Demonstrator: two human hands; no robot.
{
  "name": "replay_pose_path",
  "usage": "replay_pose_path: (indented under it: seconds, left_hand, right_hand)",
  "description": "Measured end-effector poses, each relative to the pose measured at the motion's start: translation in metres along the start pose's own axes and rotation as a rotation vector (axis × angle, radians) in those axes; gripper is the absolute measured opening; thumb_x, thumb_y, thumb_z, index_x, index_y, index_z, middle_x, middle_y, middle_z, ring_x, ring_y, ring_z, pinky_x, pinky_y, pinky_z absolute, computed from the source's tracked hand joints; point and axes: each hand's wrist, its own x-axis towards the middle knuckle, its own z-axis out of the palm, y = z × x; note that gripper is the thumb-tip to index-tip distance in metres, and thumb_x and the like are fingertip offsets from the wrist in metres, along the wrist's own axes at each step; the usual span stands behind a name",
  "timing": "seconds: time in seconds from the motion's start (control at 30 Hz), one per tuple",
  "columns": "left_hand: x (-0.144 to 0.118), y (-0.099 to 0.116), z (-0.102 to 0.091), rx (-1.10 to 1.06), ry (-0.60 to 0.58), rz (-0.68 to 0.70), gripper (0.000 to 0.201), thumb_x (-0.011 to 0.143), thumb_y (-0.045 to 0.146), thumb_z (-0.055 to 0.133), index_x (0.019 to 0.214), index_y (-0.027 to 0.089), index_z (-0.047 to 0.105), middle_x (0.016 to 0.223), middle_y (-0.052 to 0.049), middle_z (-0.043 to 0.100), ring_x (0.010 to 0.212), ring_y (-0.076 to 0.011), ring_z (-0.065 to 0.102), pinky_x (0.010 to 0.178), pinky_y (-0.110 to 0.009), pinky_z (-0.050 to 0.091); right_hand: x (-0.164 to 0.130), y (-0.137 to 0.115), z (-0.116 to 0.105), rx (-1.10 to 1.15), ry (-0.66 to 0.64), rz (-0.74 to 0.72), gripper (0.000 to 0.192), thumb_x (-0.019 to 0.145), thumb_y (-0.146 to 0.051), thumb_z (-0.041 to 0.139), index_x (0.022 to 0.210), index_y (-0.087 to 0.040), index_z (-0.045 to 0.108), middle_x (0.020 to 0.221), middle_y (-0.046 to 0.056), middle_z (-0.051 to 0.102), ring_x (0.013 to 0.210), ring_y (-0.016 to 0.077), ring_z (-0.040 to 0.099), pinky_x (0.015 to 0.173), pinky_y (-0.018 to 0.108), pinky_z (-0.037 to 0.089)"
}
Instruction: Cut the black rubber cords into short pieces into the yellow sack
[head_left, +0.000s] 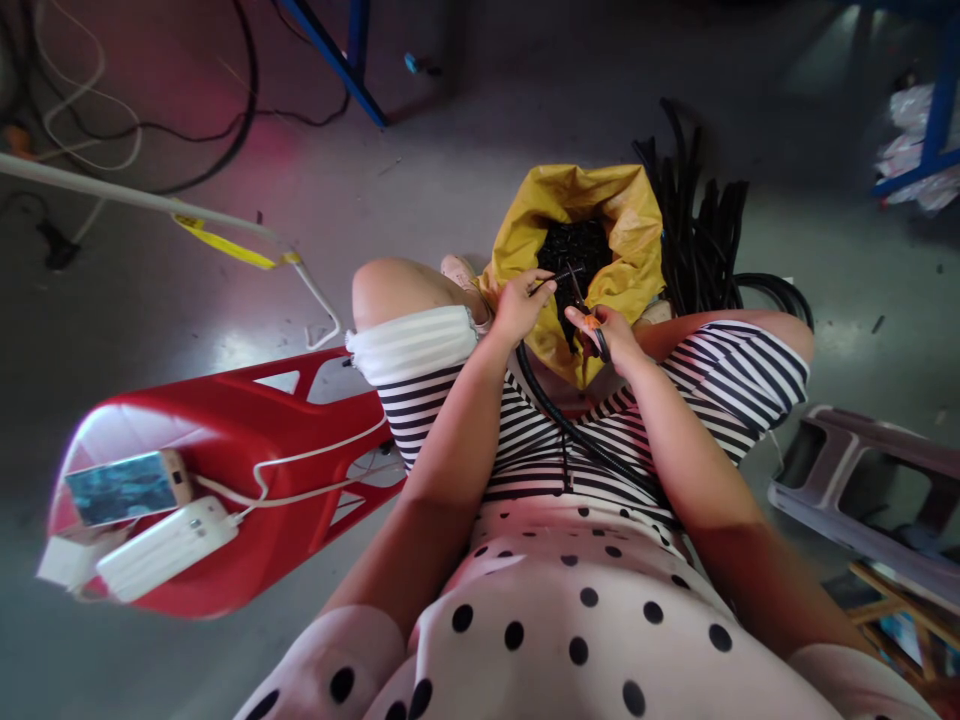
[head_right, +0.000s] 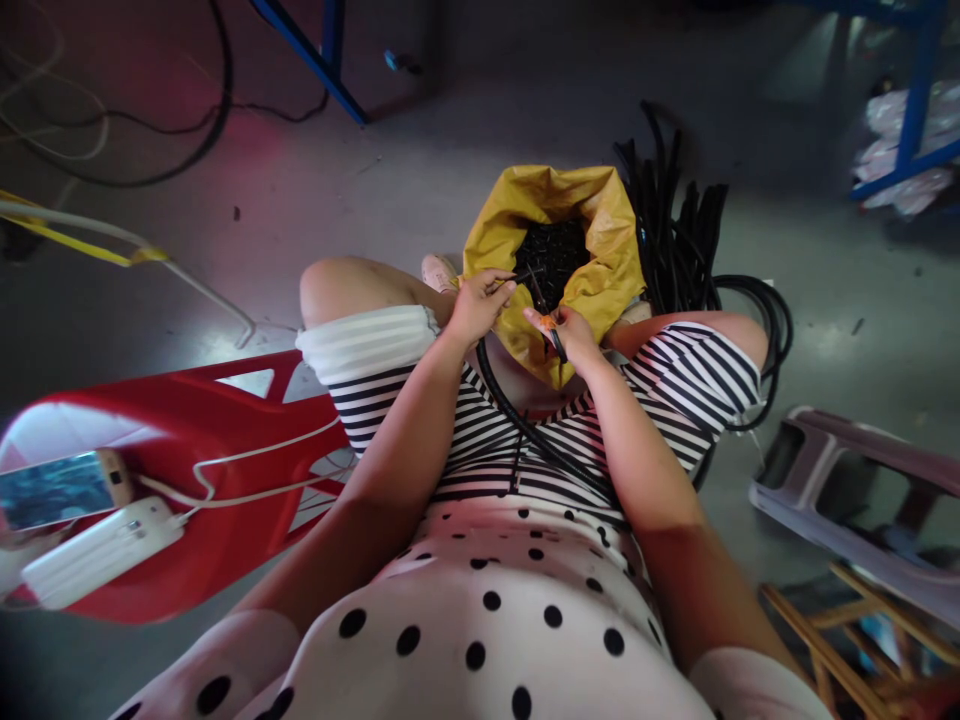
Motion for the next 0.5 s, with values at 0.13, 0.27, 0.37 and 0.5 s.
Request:
replay_pose_path:
  seconds: [0.13, 0.27, 0.37, 0.5]
  left_hand:
    - [0.005, -0.01, -0.001, 0.021, -0.029, 0.058, 0.006, 0.095, 0.016, 0.077, 0.101, 0.017, 0.079, 0.068, 0.002, 0.061, 0.066, -0.0135, 0.06, 0.067, -0.024, 0.047]
    - [0.012, -0.022, -0.002, 0.103, -0.061, 0.145, 0.012, 0.095, 0.02, 0.075, 0.106, 0.017, 0.079, 0.082, -0.002, 0.074, 0.082, -0.0164, 0.069, 0.081, -0.027, 0.056]
    - [0.015, -0.027, -0.003, 0.179, -0.089, 0.177, 0.015, 0.094, 0.02, 0.072, 0.107, 0.017, 0.08, 0.094, -0.005, 0.08, 0.094, -0.019, 0.074, 0.096, -0.031, 0.058]
    - [0.015, -0.027, -0.005, 0.271, -0.105, 0.187, 0.018, 0.095, 0.015, 0.068, 0.106, 0.017, 0.081, 0.106, -0.008, 0.083, 0.107, -0.0228, 0.076, 0.107, -0.035, 0.057]
  right_hand:
    - [0.001, 0.002, 0.0, -0.008, -0.012, -0.015, 0.063, 0.085, -0.07, 0.093, 0.079, -0.025, 0.049, 0.059, -0.004, 0.054, 0.051, 0.0127, 0.054, 0.042, 0.023, 0.044]
    - [0.003, 0.003, 0.001, -0.018, -0.002, 0.0, 0.064, 0.086, -0.072, 0.091, 0.08, -0.025, 0.049, 0.059, -0.004, 0.055, 0.048, 0.0125, 0.054, 0.042, 0.024, 0.042]
    - [0.004, 0.004, 0.002, -0.047, -0.007, 0.02, 0.061, 0.092, -0.071, 0.086, 0.08, -0.025, 0.049, 0.058, -0.004, 0.055, 0.045, 0.0124, 0.052, 0.041, 0.025, 0.041]
    - [0.005, 0.007, 0.0, -0.134, -0.03, 0.004, 0.059, 0.096, -0.074, 0.08, 0.082, -0.025, 0.049, 0.056, -0.003, 0.055, 0.045, 0.0134, 0.052, 0.042, 0.026, 0.038]
